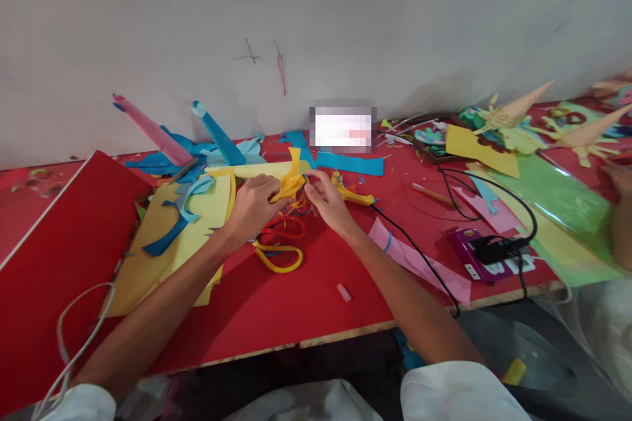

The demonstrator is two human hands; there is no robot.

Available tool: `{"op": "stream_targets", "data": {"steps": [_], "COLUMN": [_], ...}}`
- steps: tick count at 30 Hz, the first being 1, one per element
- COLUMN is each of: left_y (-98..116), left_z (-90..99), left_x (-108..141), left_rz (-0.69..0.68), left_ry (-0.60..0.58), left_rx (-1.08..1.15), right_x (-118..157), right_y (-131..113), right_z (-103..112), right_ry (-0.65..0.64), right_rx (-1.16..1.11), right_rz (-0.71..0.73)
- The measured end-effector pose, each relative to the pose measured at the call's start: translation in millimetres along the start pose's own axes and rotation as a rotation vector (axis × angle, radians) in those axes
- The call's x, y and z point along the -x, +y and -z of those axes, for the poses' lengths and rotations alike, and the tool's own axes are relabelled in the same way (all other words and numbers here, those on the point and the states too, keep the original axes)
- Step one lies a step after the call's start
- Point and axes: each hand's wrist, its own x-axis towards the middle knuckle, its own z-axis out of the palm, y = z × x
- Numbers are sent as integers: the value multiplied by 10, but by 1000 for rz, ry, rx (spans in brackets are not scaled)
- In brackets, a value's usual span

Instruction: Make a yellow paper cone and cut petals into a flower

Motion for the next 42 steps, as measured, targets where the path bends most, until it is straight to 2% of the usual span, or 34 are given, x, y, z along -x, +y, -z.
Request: {"op": "stream_targets", "data": {"steps": [3,8,14,18,21,28,32,36,42], "left_y": [44,68,41,54,68,-100,-174,-180,-150], "left_z": [18,45,56,50,68,231,282,275,313], "left_x": [19,28,25,13,-9,-97,-109,-88,-127], "left_rz": [-69,-114,-117,-71,27,461,623,707,757], "left_ry": [-60,-104,-115,-113,-69,180,164,144,177], "left_rx": [-105,-126,-135,-18,175,672,1023,1108,1281], "right_x": [-4,-18,16,5,-18,-31,-13,16,62], "right_y": [38,48,-14,32,111,115,34,49,47], "right_z": [-4,-1,2,11,25,88,114,90,19], "right_ry": [0,1,13,-17,-23,-8,-34,-46,100], "right_rx": [-18,-9,-3,22,79,326,473,660,705], "right_rz": [-31,-17,3,34,62,214,332,416,513]}}
